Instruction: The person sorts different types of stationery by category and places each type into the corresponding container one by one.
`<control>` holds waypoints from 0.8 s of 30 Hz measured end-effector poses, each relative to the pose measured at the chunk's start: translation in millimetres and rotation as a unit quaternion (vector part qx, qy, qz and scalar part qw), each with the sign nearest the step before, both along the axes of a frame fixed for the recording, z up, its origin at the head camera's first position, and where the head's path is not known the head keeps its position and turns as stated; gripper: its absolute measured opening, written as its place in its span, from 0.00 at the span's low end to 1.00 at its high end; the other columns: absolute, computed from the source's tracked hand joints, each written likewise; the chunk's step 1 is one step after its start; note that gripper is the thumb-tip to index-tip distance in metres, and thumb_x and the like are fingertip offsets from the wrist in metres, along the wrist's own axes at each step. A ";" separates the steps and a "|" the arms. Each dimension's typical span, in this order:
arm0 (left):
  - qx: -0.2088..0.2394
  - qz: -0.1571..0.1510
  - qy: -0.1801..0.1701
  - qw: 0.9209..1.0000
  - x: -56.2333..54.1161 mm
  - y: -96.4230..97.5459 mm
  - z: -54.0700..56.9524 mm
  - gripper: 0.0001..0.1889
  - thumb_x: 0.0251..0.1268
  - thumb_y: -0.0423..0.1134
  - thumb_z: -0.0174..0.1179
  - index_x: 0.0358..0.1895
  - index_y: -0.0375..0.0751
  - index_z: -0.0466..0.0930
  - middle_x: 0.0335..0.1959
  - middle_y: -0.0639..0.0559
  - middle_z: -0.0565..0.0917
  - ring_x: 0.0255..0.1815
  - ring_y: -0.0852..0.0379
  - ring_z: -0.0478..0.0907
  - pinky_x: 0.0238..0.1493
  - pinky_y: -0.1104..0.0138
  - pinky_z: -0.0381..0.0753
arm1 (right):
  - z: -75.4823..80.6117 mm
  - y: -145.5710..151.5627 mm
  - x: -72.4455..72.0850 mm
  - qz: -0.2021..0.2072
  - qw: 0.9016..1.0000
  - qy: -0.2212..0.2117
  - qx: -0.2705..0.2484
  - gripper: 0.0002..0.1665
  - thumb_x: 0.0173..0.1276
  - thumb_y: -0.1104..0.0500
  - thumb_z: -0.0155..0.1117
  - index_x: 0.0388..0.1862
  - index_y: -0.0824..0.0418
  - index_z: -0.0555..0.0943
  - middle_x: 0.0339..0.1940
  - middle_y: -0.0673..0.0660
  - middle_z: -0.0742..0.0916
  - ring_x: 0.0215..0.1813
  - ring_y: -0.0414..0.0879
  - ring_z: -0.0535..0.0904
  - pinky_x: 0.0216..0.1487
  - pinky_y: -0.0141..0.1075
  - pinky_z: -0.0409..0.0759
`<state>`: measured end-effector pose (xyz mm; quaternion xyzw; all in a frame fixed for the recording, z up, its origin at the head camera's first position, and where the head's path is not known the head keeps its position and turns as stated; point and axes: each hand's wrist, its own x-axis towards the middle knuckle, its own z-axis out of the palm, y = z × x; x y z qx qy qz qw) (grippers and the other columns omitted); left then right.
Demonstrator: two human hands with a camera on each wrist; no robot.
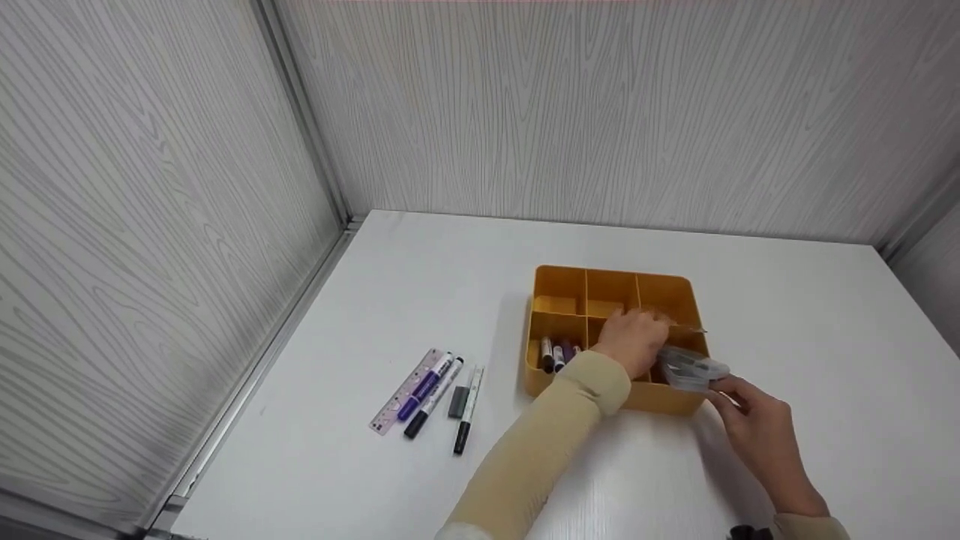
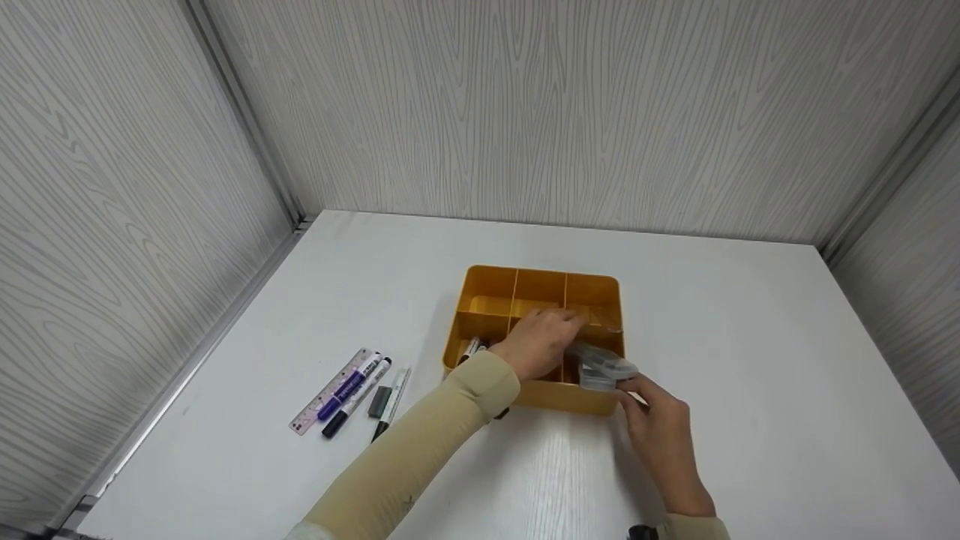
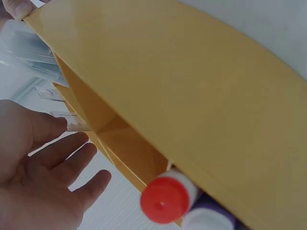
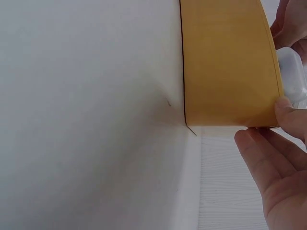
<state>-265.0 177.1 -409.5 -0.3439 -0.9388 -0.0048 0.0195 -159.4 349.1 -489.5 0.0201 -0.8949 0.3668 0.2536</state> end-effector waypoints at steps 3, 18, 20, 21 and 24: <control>-0.002 0.003 0.008 1.000 0.0 -3.5 0.7 0.18 0.74 0.43 0.56 0.65 0.56 0.75 0.61 0.60 0.81 0.59 0.60 0.78 0.63 0.65 0.74 | 0.5 -0.5 0.1 0.003 1.000 0.003 -0.004 0.09 0.59 0.74 0.70 0.37 0.65 0.84 0.45 0.64 0.89 0.50 0.13 0.70 0.45 0.11 0.72; 0.014 -0.010 -0.002 1.000 9.8 -26.1 26.0 0.17 0.73 0.42 0.56 0.62 0.52 0.75 0.55 0.58 0.82 0.55 0.61 0.78 0.63 0.69 0.74 | 1.0 -0.1 -0.2 0.001 1.000 -0.002 -0.003 0.08 0.59 0.73 0.70 0.37 0.66 0.84 0.46 0.65 0.89 0.50 0.11 0.69 0.45 0.11 0.72; 0.023 -0.013 0.004 1.000 10.2 -32.2 32.1 0.15 0.75 0.41 0.54 0.60 0.50 0.76 0.52 0.57 0.82 0.52 0.61 0.78 0.59 0.69 0.76 | 1.8 0.3 0.4 -0.003 1.000 -0.007 -0.001 0.08 0.59 0.73 0.71 0.38 0.66 0.84 0.47 0.65 0.89 0.50 0.11 0.68 0.44 0.11 0.72; 0.030 -0.016 0.010 0.999 10.0 -35.7 35.1 0.14 0.76 0.40 0.52 0.60 0.49 0.76 0.51 0.56 0.83 0.50 0.60 0.79 0.57 0.69 0.77 | 2.4 0.6 0.7 -0.006 1.000 -0.010 0.000 0.09 0.59 0.72 0.71 0.38 0.66 0.84 0.47 0.64 0.89 0.50 0.10 0.68 0.44 0.11 0.72; 0.056 -0.014 0.013 0.998 9.8 -47.2 44.7 0.14 0.77 0.39 0.49 0.59 0.48 0.76 0.48 0.55 0.82 0.46 0.59 0.78 0.51 0.70 0.78 | 3.9 1.2 1.0 -0.015 1.000 -0.017 0.003 0.09 0.59 0.71 0.71 0.39 0.65 0.85 0.47 0.64 0.89 0.49 0.10 0.67 0.44 0.10 0.71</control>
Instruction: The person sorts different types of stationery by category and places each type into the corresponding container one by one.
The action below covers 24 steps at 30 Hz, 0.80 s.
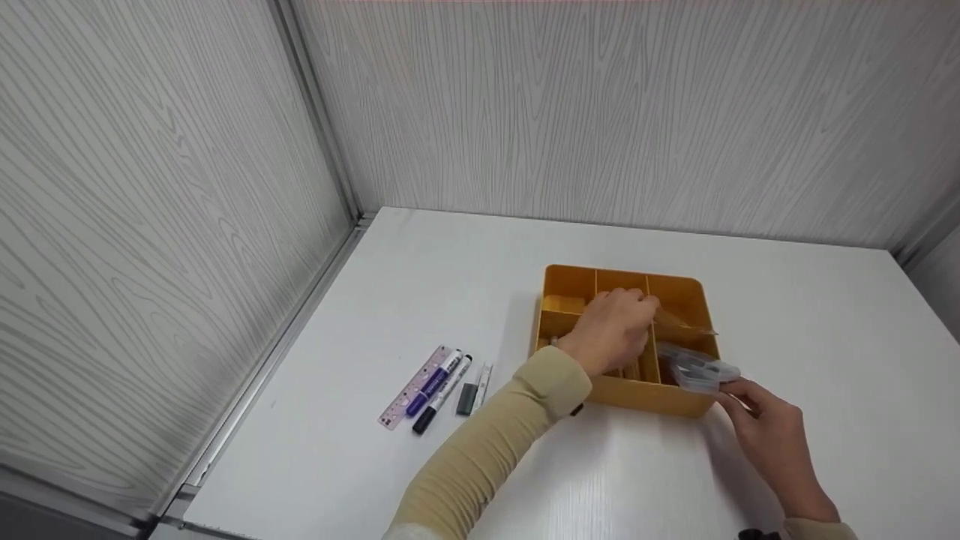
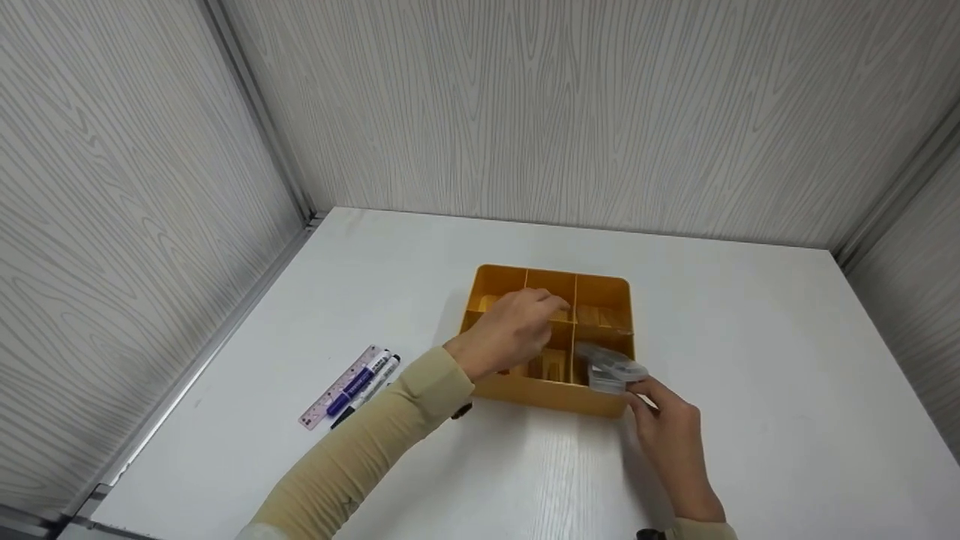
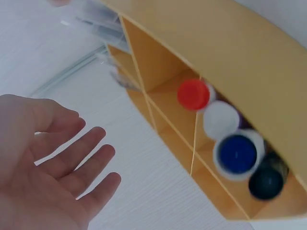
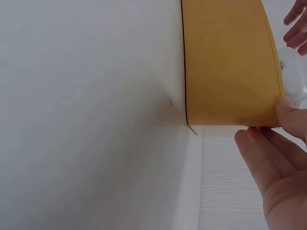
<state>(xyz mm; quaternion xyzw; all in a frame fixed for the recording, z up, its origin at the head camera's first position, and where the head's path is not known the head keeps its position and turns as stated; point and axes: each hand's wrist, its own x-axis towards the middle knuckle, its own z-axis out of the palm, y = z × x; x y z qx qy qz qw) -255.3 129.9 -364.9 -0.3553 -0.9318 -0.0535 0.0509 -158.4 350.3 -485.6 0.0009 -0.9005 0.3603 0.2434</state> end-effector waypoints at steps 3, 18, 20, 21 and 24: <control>0.029 0.003 0.005 1.000 1.1 -13.1 7.6 0.15 0.76 0.38 0.49 0.60 0.46 0.76 0.46 0.54 0.82 0.43 0.59 0.77 0.46 0.71 0.77 | 0.1 -0.1 0.3 -0.004 1.000 -0.006 0.001 0.08 0.60 0.70 0.71 0.39 0.65 0.85 0.47 0.63 0.89 0.49 0.10 0.67 0.44 0.10 0.71; 0.156 0.032 0.035 0.987 17.0 -75.9 15.5 0.15 0.71 0.35 0.55 0.58 0.46 0.80 0.52 0.51 0.84 0.49 0.55 0.80 0.53 0.69 0.79 | -0.4 0.7 1.1 0.002 1.000 -0.001 -0.001 0.09 0.60 0.71 0.71 0.39 0.65 0.85 0.45 0.63 0.89 0.48 0.10 0.68 0.44 0.10 0.71; 0.168 0.037 0.032 0.984 19.5 -81.5 12.4 0.15 0.71 0.35 0.55 0.58 0.46 0.80 0.52 0.52 0.84 0.48 0.55 0.79 0.52 0.69 0.79 | -0.3 0.1 1.2 0.002 1.000 -0.005 -0.003 0.09 0.61 0.70 0.71 0.40 0.64 0.85 0.46 0.63 0.89 0.48 0.11 0.68 0.44 0.10 0.71; 0.177 0.039 0.029 0.983 20.6 -84.4 10.7 0.15 0.70 0.34 0.55 0.57 0.46 0.80 0.52 0.51 0.84 0.47 0.55 0.80 0.51 0.69 0.79 | -0.2 -0.3 1.4 0.002 1.000 -0.006 -0.002 0.08 0.61 0.70 0.71 0.40 0.64 0.85 0.46 0.63 0.89 0.48 0.11 0.68 0.44 0.10 0.71; 0.202 0.043 0.019 0.978 23.7 -94.6 4.8 0.15 0.69 0.30 0.55 0.56 0.45 0.81 0.50 0.51 0.85 0.46 0.56 0.80 0.51 0.70 0.80 | -0.6 -1.9 0.9 -0.002 1.000 -0.008 0.001 0.09 0.60 0.70 0.71 0.39 0.64 0.85 0.45 0.62 0.90 0.49 0.15 0.72 0.43 0.10 0.71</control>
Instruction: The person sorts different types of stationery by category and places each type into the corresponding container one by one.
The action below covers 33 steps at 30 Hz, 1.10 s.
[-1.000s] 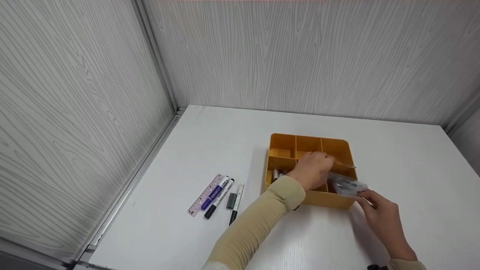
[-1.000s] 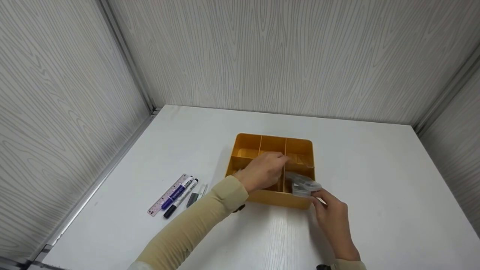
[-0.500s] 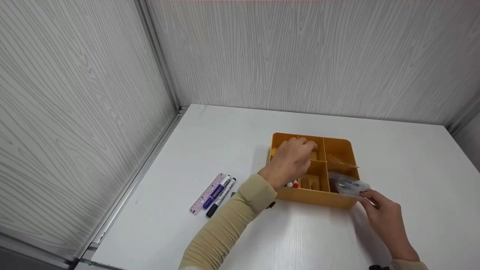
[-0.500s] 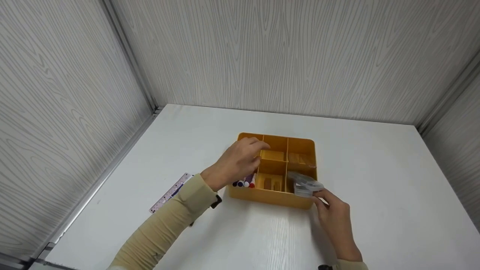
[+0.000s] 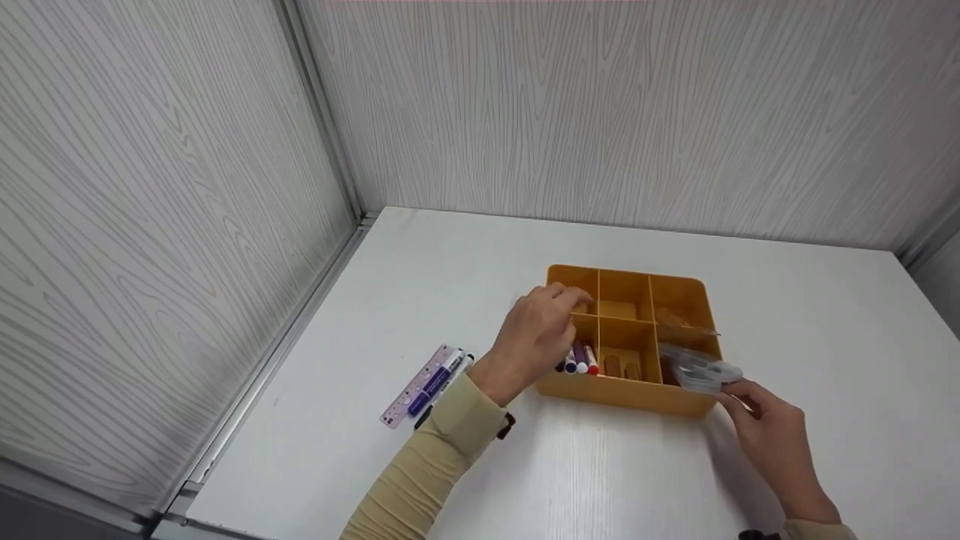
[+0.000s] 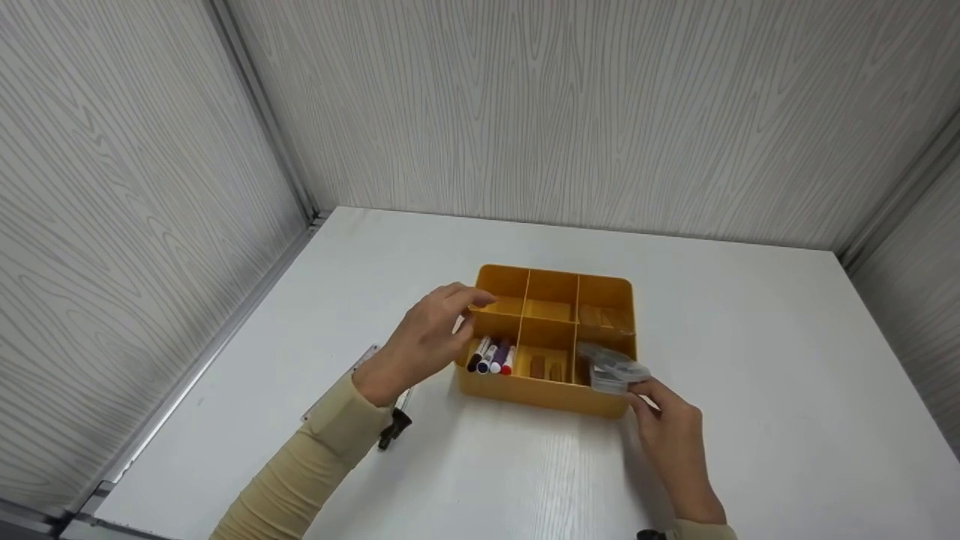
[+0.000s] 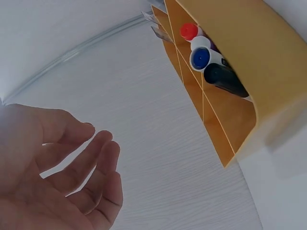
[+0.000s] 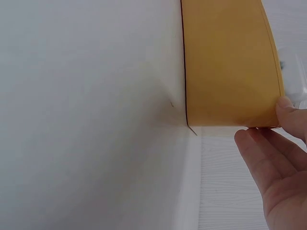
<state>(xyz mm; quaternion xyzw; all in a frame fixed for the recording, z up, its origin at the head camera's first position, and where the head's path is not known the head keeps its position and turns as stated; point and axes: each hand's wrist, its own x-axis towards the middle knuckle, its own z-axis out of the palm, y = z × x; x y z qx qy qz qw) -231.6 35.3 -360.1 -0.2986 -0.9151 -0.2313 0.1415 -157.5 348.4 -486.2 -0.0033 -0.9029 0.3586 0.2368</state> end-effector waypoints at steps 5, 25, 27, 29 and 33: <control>0.028 0.013 -0.024 0.999 3.6 -20.3 -12.7 0.14 0.71 0.30 0.53 0.55 0.43 0.80 0.48 0.50 0.85 0.46 0.56 0.82 0.51 0.71 0.82 | 0.3 -1.1 -0.9 -0.003 1.000 -0.006 0.007 0.09 0.60 0.70 0.71 0.40 0.64 0.85 0.47 0.63 0.89 0.53 0.45 0.85 0.44 0.12 0.73; -0.049 0.154 -0.096 0.982 10.7 -72.4 -68.9 0.06 0.61 0.25 0.58 0.35 0.36 0.85 0.32 0.43 0.88 0.29 0.47 0.85 0.29 0.59 0.83 | -4.0 2.6 -0.7 0.015 1.000 0.022 -0.013 0.08 0.60 0.73 0.69 0.38 0.67 0.84 0.44 0.64 0.89 0.48 0.11 0.70 0.43 0.11 0.72; -0.058 0.164 -0.088 0.981 12.7 -74.2 -74.2 0.05 0.60 0.24 0.60 0.30 0.35 0.84 0.28 0.42 0.88 0.26 0.49 0.83 0.27 0.59 0.82 | -3.9 2.6 -0.9 0.012 1.000 0.020 -0.011 0.08 0.60 0.73 0.69 0.38 0.67 0.84 0.44 0.64 0.89 0.48 0.11 0.70 0.43 0.10 0.71; -0.066 0.170 -0.077 0.980 14.6 -74.6 -79.1 0.06 0.59 0.23 0.61 0.26 0.34 0.82 0.25 0.43 0.86 0.22 0.52 0.80 0.24 0.60 0.79 | -3.6 2.4 -1.2 0.010 1.000 0.019 -0.009 0.08 0.60 0.73 0.69 0.38 0.67 0.84 0.44 0.64 0.89 0.48 0.10 0.69 0.43 0.10 0.71; -0.079 0.175 -0.043 0.981 18.3 -73.9 -88.8 0.09 0.56 0.22 0.63 0.21 0.34 0.77 0.21 0.42 0.83 0.22 0.51 0.79 0.23 0.59 0.78 | -3.3 1.2 -1.0 0.009 1.000 0.017 -0.005 0.08 0.60 0.73 0.69 0.38 0.67 0.84 0.44 0.64 0.89 0.48 0.10 0.69 0.43 0.10 0.71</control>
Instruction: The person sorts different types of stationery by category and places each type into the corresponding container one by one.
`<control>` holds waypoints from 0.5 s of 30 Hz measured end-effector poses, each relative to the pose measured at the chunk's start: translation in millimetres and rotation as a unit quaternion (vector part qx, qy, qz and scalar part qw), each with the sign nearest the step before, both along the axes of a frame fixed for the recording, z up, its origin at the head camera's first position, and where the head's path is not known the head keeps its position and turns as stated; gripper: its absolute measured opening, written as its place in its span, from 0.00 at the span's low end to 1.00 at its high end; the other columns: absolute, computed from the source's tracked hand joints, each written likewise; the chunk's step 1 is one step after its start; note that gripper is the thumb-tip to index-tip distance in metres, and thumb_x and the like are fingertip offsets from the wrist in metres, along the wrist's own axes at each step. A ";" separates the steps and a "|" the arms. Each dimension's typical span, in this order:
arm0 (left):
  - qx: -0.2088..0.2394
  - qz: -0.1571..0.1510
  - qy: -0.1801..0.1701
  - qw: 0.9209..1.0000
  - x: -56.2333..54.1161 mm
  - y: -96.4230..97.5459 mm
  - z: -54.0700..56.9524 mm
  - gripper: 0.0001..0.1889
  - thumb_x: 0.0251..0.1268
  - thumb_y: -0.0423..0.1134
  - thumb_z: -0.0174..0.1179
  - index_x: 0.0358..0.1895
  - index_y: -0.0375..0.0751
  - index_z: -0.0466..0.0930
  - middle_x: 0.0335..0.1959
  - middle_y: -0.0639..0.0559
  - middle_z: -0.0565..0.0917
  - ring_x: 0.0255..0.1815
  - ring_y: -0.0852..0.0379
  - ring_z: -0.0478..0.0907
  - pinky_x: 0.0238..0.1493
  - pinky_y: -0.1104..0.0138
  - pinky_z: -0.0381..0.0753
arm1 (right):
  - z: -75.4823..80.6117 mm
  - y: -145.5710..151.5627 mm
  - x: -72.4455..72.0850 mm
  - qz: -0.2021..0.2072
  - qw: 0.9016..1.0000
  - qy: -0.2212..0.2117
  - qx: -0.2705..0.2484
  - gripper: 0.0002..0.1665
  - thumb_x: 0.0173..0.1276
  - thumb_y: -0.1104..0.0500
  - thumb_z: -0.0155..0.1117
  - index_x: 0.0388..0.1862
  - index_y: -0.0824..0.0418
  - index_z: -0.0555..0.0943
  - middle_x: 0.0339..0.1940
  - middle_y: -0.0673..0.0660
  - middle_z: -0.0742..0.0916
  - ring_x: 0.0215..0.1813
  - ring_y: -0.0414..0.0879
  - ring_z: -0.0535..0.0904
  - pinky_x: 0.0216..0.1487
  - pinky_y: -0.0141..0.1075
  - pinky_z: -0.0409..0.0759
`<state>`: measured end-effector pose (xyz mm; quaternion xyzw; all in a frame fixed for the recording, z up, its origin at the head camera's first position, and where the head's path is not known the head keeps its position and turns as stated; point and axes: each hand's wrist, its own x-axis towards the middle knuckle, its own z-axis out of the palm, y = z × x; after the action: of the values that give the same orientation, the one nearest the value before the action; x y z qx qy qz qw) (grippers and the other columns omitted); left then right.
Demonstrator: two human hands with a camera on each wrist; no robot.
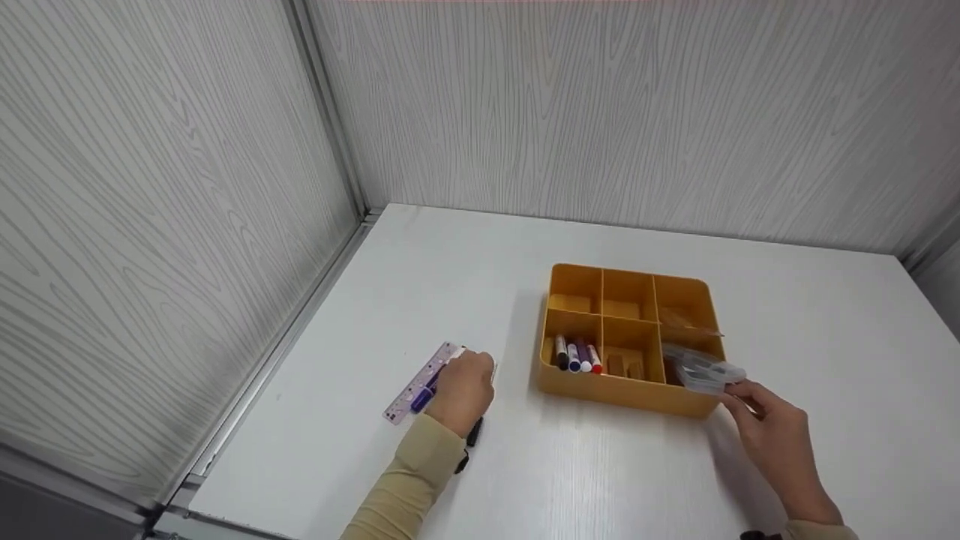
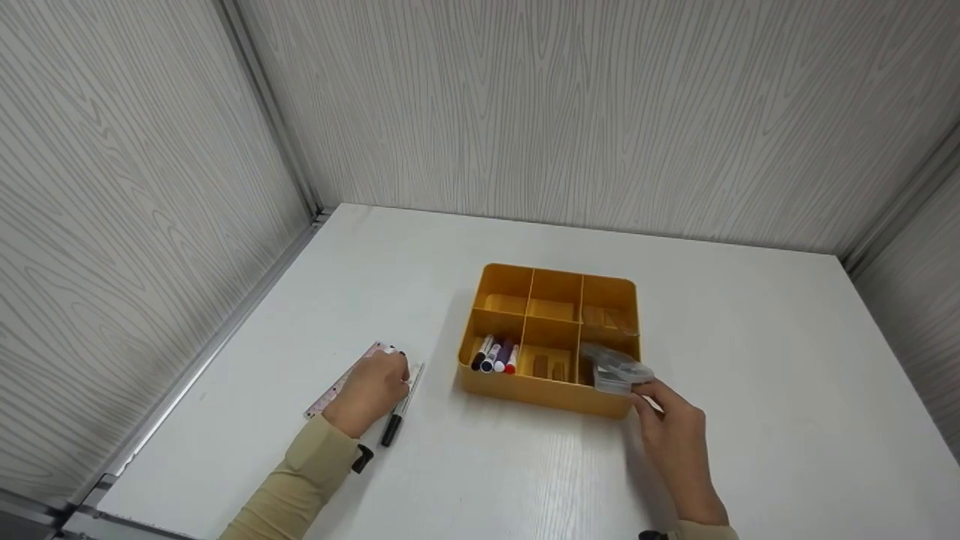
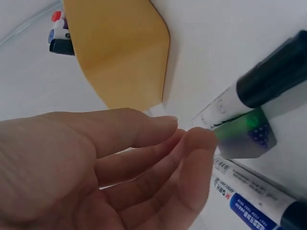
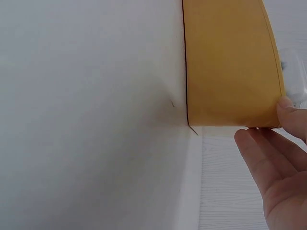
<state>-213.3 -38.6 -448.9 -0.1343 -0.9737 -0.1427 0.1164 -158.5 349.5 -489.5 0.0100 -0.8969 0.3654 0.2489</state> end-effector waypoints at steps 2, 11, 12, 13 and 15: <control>-0.013 0.006 0.010 1.000 0.7 1.5 -4.5 0.08 0.54 0.23 0.66 0.21 0.34 0.78 0.21 0.43 0.82 0.24 0.49 0.81 0.24 0.59 0.79 | -0.2 -0.3 0.4 0.001 1.000 -0.002 -0.001 0.08 0.60 0.73 0.69 0.38 0.66 0.84 0.45 0.64 0.89 0.48 0.10 0.69 0.43 0.10 0.71; -0.098 0.061 0.010 0.993 -6.5 12.1 -18.3 0.05 0.52 0.28 0.70 0.24 0.40 0.85 0.23 0.46 0.86 0.26 0.50 0.84 0.24 0.59 0.82 | 0.8 0.9 1.0 -0.002 1.000 -0.008 -0.002 0.08 0.61 0.73 0.69 0.39 0.67 0.84 0.43 0.63 0.89 0.47 0.11 0.70 0.43 0.10 0.71; -0.107 0.069 0.007 0.992 -7.6 13.5 -19.2 0.05 0.52 0.28 0.69 0.24 0.40 0.85 0.23 0.46 0.86 0.26 0.50 0.84 0.24 0.59 0.82 | 0.9 1.0 1.0 0.000 1.000 -0.005 -0.003 0.08 0.60 0.73 0.69 0.39 0.67 0.84 0.43 0.64 0.89 0.47 0.11 0.71 0.43 0.10 0.71; -0.115 0.078 0.003 0.990 -8.6 14.9 -20.2 0.05 0.53 0.29 0.69 0.23 0.41 0.85 0.23 0.47 0.87 0.25 0.51 0.84 0.23 0.59 0.82 | 1.0 1.0 1.1 0.003 1.000 -0.001 -0.003 0.08 0.60 0.73 0.69 0.39 0.68 0.84 0.43 0.64 0.89 0.46 0.11 0.71 0.43 0.11 0.72; -0.135 0.093 0.001 0.986 -8.9 17.7 -21.5 0.06 0.52 0.30 0.70 0.22 0.43 0.85 0.23 0.48 0.87 0.24 0.53 0.84 0.22 0.59 0.81 | 1.0 0.9 1.2 0.008 1.000 0.006 -0.002 0.08 0.60 0.74 0.69 0.39 0.68 0.84 0.43 0.65 0.89 0.47 0.10 0.70 0.43 0.11 0.72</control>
<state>-222.1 -20.9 -470.4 -0.0581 -0.9922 0.0017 0.1104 -157.2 350.4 -488.5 0.0191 -0.8945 0.3694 0.2511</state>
